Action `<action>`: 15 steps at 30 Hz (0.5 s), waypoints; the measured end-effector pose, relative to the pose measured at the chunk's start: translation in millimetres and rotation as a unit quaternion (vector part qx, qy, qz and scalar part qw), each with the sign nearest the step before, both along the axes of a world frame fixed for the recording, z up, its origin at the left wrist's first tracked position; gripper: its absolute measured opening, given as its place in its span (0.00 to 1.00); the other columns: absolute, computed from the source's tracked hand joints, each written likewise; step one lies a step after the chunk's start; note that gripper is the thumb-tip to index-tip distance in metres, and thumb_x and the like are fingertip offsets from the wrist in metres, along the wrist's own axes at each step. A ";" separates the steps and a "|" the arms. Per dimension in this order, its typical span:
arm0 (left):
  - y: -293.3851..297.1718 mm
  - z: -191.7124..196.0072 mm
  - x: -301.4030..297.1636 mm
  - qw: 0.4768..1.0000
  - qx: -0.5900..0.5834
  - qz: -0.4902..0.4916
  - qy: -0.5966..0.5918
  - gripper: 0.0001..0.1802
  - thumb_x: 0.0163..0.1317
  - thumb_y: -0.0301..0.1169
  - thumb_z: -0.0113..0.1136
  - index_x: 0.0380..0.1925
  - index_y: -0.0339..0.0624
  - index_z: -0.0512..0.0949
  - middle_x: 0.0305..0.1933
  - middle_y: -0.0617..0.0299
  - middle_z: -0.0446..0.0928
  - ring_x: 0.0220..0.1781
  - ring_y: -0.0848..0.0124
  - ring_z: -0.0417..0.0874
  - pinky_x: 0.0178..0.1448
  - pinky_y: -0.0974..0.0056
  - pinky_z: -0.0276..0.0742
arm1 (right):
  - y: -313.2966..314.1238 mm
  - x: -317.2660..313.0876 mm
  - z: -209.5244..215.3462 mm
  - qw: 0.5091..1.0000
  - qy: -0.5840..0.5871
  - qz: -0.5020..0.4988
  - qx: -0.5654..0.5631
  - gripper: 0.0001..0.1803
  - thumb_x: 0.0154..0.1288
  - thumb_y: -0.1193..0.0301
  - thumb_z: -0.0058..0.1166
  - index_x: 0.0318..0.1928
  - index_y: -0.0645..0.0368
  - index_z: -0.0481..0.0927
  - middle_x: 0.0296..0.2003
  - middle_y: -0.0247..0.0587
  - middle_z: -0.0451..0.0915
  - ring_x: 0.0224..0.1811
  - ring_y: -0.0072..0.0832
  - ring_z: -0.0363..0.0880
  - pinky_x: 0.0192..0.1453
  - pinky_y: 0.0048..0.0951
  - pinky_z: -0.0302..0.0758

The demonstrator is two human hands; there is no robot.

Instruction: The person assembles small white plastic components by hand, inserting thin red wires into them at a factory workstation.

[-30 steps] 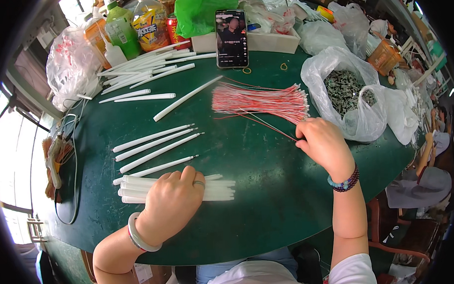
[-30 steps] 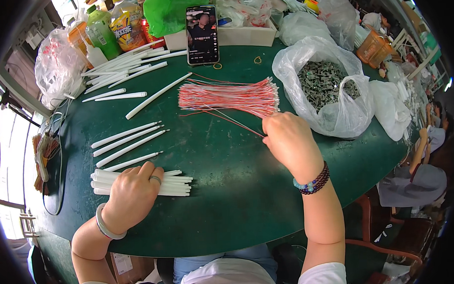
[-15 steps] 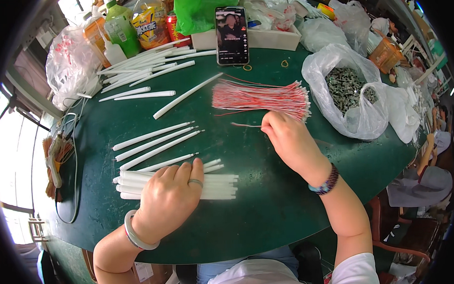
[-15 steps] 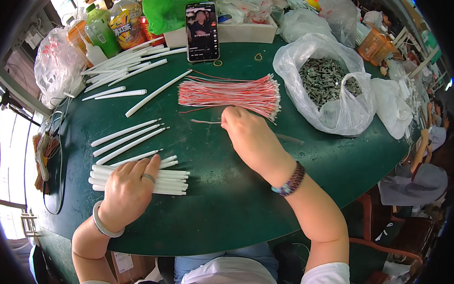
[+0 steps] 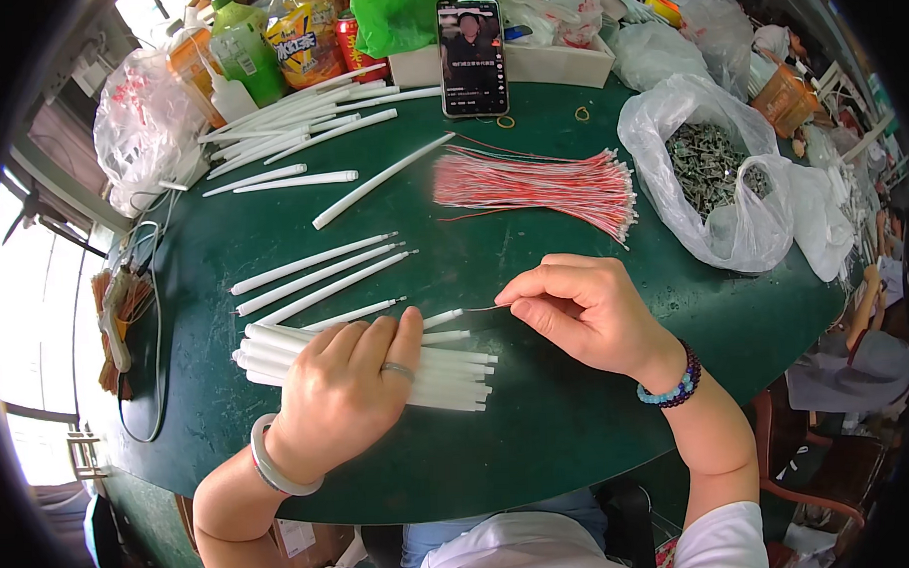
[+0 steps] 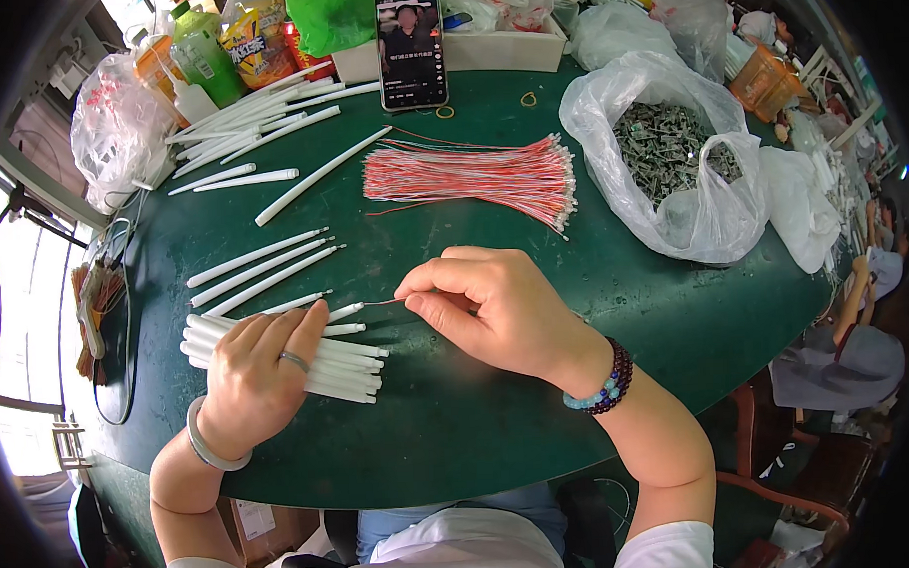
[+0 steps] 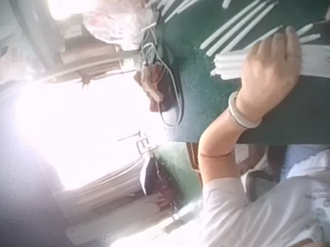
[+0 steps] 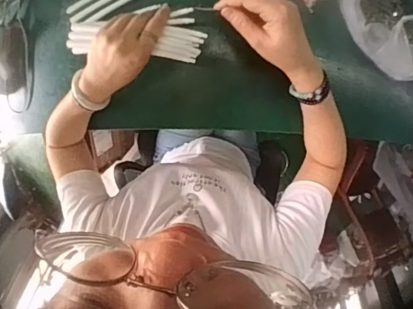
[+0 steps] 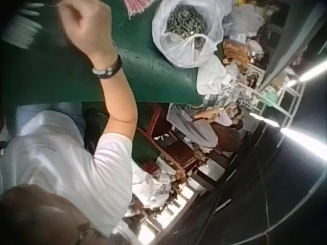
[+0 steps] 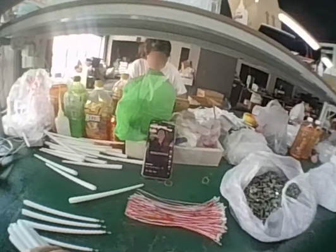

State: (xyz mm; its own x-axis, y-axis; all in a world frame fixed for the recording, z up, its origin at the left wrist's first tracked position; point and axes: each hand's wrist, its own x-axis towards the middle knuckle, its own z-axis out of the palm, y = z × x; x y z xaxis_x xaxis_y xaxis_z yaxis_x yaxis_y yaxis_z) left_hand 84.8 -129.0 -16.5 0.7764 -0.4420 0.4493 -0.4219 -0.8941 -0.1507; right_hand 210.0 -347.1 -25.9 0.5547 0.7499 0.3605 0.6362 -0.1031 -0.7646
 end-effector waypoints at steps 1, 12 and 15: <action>0.0 0.2 -0.4 1.000 -0.001 0.001 0.003 0.27 0.38 0.26 0.59 0.44 0.28 0.77 0.33 0.58 0.77 0.28 0.70 0.78 0.31 0.67 0.76 | 0.5 0.3 -1.4 1.000 -0.001 0.003 0.013 0.05 0.62 0.75 0.56 0.38 0.59 0.83 0.25 0.38 0.78 0.23 0.28 0.76 0.26 0.24 0.70; -0.4 2.6 -3.6 0.999 -0.026 0.006 0.028 0.27 0.38 0.24 0.60 0.45 0.28 0.77 0.36 0.55 0.79 0.31 0.65 0.81 0.35 0.64 0.79 | 2.7 0.1 -6.6 1.000 0.007 0.003 -0.003 0.04 0.62 0.75 0.57 0.37 0.59 0.83 0.25 0.38 0.79 0.23 0.29 0.76 0.27 0.25 0.71; -1.4 5.5 -5.7 0.998 -0.037 0.015 0.054 0.28 0.38 0.23 0.61 0.46 0.28 0.76 0.39 0.52 0.81 0.34 0.60 0.83 0.38 0.61 0.80 | 2.7 -1.3 -4.7 1.000 0.019 0.006 -0.001 0.04 0.62 0.75 0.57 0.37 0.60 0.83 0.26 0.39 0.80 0.24 0.28 0.77 0.28 0.24 0.72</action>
